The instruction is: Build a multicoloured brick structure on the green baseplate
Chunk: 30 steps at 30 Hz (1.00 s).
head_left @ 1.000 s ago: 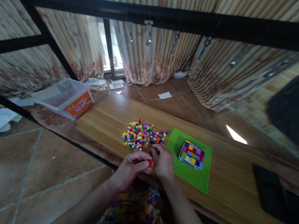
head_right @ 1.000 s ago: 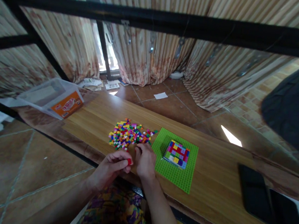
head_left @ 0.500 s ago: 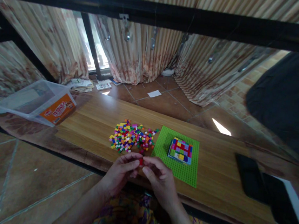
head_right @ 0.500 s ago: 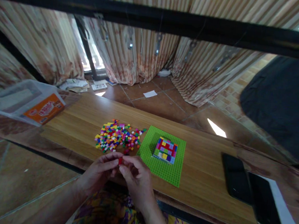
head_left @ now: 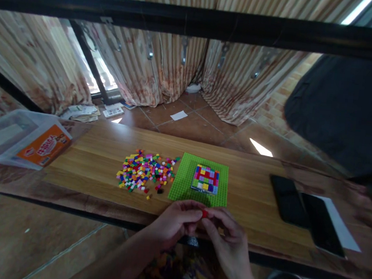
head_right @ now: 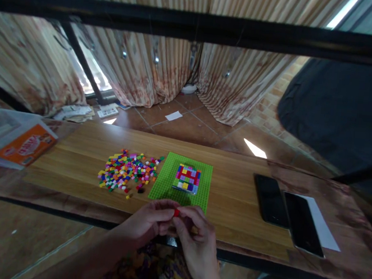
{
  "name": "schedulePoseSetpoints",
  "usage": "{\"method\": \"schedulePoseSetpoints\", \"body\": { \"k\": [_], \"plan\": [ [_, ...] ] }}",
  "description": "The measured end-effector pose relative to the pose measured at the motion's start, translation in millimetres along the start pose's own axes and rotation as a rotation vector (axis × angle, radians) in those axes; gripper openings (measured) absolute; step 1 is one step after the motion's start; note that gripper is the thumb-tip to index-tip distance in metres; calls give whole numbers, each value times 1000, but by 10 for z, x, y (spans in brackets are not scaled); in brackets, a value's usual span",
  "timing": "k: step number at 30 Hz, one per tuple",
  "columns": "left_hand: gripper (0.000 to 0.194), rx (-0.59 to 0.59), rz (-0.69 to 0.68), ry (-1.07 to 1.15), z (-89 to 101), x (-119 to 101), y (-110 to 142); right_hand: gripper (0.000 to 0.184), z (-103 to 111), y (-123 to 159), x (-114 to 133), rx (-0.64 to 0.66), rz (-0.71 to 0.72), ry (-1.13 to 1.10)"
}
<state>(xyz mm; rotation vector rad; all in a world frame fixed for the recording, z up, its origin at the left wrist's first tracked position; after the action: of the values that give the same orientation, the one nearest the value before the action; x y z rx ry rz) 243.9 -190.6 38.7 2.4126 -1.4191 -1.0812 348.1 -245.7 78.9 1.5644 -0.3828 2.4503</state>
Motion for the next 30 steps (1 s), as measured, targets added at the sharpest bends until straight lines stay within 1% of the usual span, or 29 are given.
{"method": "schedulePoseSetpoints", "body": {
  "k": [2, 3, 5, 7, 10, 12, 14, 16, 18, 23, 27, 30],
  "plan": [
    [30, -49, -25, -115, -27, 29, -70, 14, 118, -45, -73, -52, 29, 65],
    [30, -83, -61, -196, -27, 18, -96, 15, 179, -82, -120, -85, 43, 106],
    [27, -150, -185, -421, -22, -64, -122, 17, 299, -181, -225, -160, 72, 196],
    [25, -195, -361, -702, -39, -197, -107, 19, 393, -300, -324, -229, 109, 274],
    [28, -196, -582, -1103, -104, -341, -71, 21, 427, -478, -458, -249, 145, 301],
    [34, -178, -671, -1295, -140, -383, -71, 22, 398, -566, -522, -232, 159, 279],
    [38, -166, -714, -1439, -169, -405, -95, 22, 353, -619, -565, -210, 167, 262],
    [39, -166, -702, -1561, -194, -410, -139, 22, 315, -644, -594, -194, 169, 255],
    [40, -157, -652, -1672, -225, -399, -187, 22, 293, -654, -616, -183, 166, 247],
    [48, -79, -530, -1917, -344, -318, -257, 23, 284, -663, -633, -159, 148, 222],
    [61, -41, -473, -2049, -404, -248, -280, 23, 284, -650, -588, -152, 152, 214],
    [65, -42, -452, -2091, -414, -220, -289, 23, 286, -632, -555, -166, 155, 233]
  ]
}}
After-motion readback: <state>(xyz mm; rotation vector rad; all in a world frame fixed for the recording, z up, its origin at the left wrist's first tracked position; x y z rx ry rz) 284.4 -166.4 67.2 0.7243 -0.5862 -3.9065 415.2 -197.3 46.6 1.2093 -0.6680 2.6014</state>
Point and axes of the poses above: each hand's wrist, its own y-axis away from the middle knuckle, its own z-axis out of the back of the hand, x = y × z, the point moved 7 cm from there along -y, towards the middle knuckle, and after that the axes turned 8 degrees about y, right-handed, at the moved point
